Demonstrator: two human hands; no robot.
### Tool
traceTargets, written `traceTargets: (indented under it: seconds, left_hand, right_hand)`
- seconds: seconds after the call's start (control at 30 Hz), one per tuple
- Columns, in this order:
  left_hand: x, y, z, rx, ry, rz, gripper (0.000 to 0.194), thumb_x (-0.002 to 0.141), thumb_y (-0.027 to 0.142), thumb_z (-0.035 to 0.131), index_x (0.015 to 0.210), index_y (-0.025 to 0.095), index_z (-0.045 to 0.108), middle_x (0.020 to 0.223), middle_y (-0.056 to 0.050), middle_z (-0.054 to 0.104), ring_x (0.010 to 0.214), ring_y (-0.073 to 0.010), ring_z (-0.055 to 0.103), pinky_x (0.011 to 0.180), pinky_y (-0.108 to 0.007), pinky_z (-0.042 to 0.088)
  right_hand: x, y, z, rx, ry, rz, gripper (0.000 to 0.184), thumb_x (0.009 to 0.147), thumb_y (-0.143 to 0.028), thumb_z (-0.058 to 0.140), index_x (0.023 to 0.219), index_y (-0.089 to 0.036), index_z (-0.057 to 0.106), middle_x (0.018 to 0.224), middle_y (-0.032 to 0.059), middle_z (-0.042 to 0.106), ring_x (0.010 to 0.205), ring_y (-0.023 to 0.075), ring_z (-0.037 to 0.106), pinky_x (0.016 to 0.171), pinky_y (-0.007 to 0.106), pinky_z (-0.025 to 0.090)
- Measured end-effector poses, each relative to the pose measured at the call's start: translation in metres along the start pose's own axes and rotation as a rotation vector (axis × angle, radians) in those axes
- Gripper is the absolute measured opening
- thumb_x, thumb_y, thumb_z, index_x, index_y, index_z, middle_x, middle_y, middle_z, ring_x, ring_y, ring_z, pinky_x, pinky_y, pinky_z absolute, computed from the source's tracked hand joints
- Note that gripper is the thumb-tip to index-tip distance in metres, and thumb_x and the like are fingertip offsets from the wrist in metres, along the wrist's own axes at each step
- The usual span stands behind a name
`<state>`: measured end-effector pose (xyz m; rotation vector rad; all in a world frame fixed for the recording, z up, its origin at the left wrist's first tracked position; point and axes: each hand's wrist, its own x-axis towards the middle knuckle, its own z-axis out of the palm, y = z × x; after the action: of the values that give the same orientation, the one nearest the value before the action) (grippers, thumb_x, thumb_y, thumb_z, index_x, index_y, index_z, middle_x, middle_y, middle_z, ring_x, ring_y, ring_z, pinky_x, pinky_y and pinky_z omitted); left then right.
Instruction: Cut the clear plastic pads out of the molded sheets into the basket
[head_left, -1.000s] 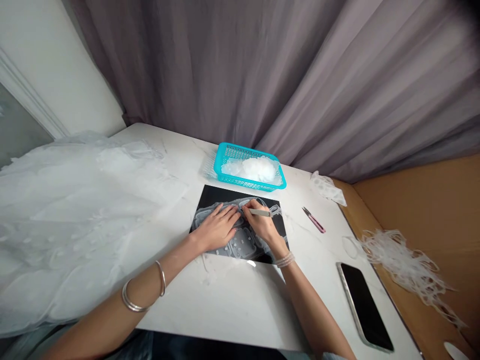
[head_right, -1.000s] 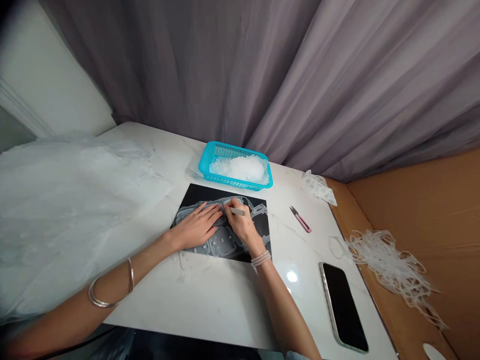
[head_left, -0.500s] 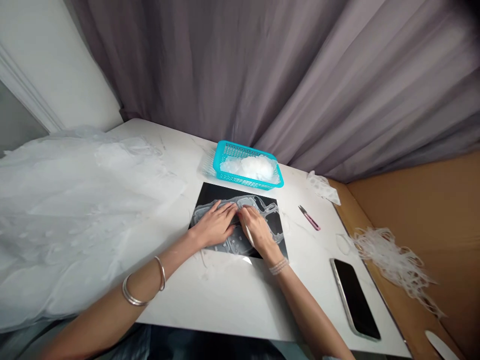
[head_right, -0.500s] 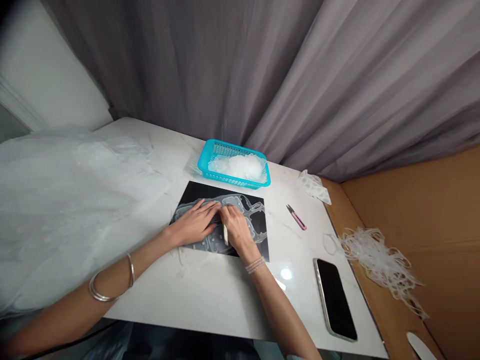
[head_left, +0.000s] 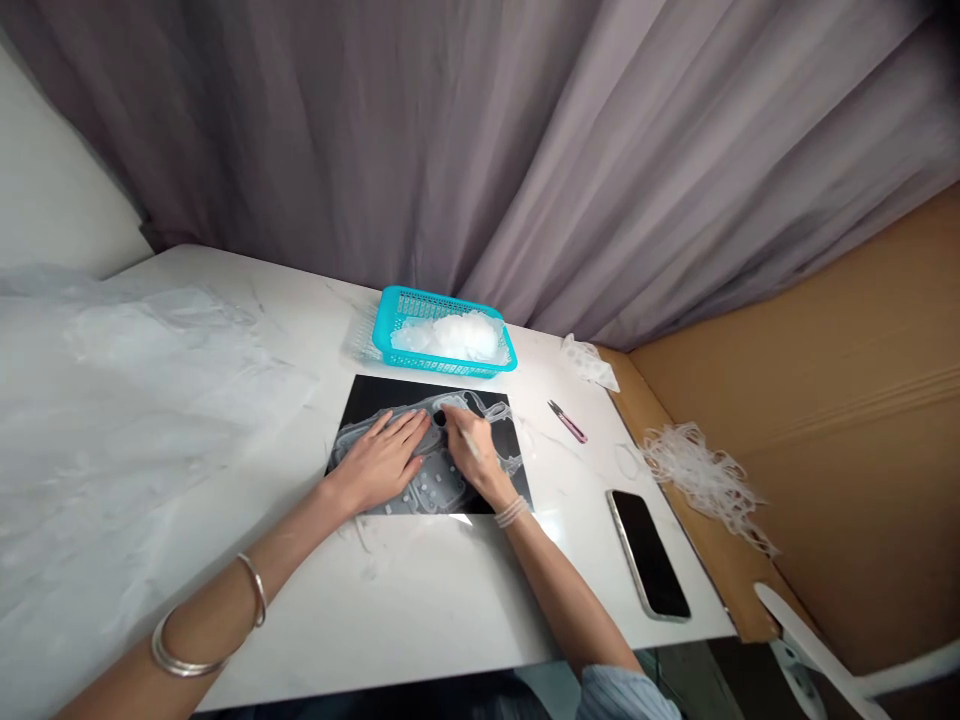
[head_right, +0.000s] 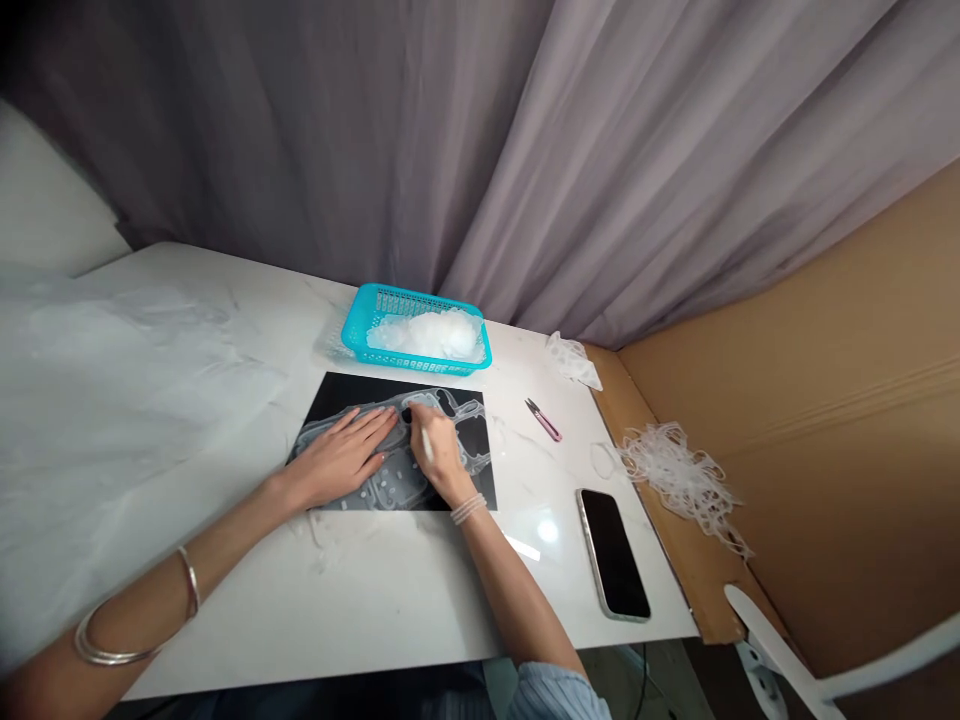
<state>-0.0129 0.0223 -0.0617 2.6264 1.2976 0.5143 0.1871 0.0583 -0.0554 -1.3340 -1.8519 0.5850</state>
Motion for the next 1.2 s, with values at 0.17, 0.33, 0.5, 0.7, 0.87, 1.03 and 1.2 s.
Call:
traceTargets:
  seconds: [0.17, 0.33, 0.5, 0.7, 0.87, 1.03, 1.2]
  left_hand:
    - [-0.001, 0.001, -0.001, -0.091, -0.001, -0.04, 0.056, 0.098, 0.033, 0.036, 0.15, 0.014, 0.04, 0.157, -0.013, 0.039, 0.147, -0.0256, 0.033, 0.122, -0.046, 0.012]
    - [0.003, 0.009, -0.009, -0.327, 0.044, -0.086, 0.054, 0.094, 0.033, 0.045, 0.143, 0.013, 0.051, 0.155, -0.014, 0.042, 0.146, -0.0286, 0.034, 0.122, -0.05, 0.01]
    - [0.014, 0.026, -0.025, -0.91, 0.145, -0.251, 0.057, 0.098, 0.054, 0.035, 0.124, 0.014, 0.066, 0.127, -0.016, 0.068, 0.125, -0.0291, 0.059, 0.11, -0.046, 0.04]
    - [0.019, 0.026, -0.03, -1.739, -0.094, -0.604, 0.058, 0.084, 0.061, 0.061, 0.11, 0.01, 0.071, 0.103, -0.017, 0.076, 0.09, -0.0276, 0.073, 0.077, -0.035, 0.058]
    - [0.015, 0.028, -0.03, -1.694, -0.026, -0.614, 0.04, 0.071, 0.025, 0.081, 0.108, 0.014, 0.071, 0.102, -0.013, 0.077, 0.098, -0.0244, 0.072, 0.082, -0.03, 0.056]
    - [0.013, 0.031, -0.032, -1.588, 0.049, -0.62, 0.034, 0.071, 0.023, 0.078, 0.104, 0.017, 0.072, 0.096, -0.01, 0.077, 0.089, -0.0224, 0.072, 0.074, -0.031, 0.056]
    - [0.014, 0.031, -0.036, -1.385, 0.12, -0.567, 0.025, 0.069, 0.023, 0.077, 0.093, 0.018, 0.075, 0.075, -0.003, 0.072, 0.067, -0.0168, 0.066, 0.059, -0.024, 0.047]
  right_hand:
    - [-0.006, 0.042, -0.102, 0.268, 0.343, 0.265, 0.022, 0.085, -0.036, 0.06, 0.094, -0.019, 0.072, 0.083, 0.0068, 0.074, 0.075, 0.0213, 0.07, 0.076, 0.039, 0.06]
    - [-0.016, 0.051, -0.147, 0.49, 0.44, 0.379, 0.022, 0.071, -0.04, 0.075, 0.08, -0.02, 0.071, 0.08, 0.0062, 0.074, 0.076, 0.021, 0.072, 0.078, 0.039, 0.062]
    - [-0.03, -0.034, -0.094, 0.465, 0.188, 0.272, 0.035, 0.085, -0.046, 0.068, 0.111, -0.023, 0.074, 0.115, 0.0096, 0.074, 0.11, 0.028, 0.068, 0.102, 0.047, 0.05]
    - [-0.044, -0.109, -0.095, 0.354, -0.436, 0.136, 0.062, 0.101, -0.059, 0.023, 0.122, -0.026, 0.07, 0.129, 0.0077, 0.069, 0.127, 0.0271, 0.058, 0.112, 0.048, 0.039]
    - [-0.028, -0.084, -0.095, 0.104, -0.016, 0.215, 0.063, 0.1, -0.064, 0.022, 0.1, -0.022, 0.069, 0.066, 0.0048, 0.073, 0.077, 0.0241, 0.071, 0.091, 0.043, 0.048]
    - [-0.014, -0.074, -0.074, 0.075, -0.104, 0.08, 0.034, 0.092, -0.051, 0.055, 0.072, -0.025, 0.049, 0.085, 0.0065, 0.074, 0.08, 0.0243, 0.066, 0.074, 0.035, 0.047]
    - [0.006, -0.071, -0.065, 0.068, -0.308, 0.06, 0.038, 0.079, -0.039, 0.069, 0.067, -0.024, 0.036, 0.066, -0.0016, 0.06, 0.066, 0.0176, 0.052, 0.059, 0.028, 0.038]
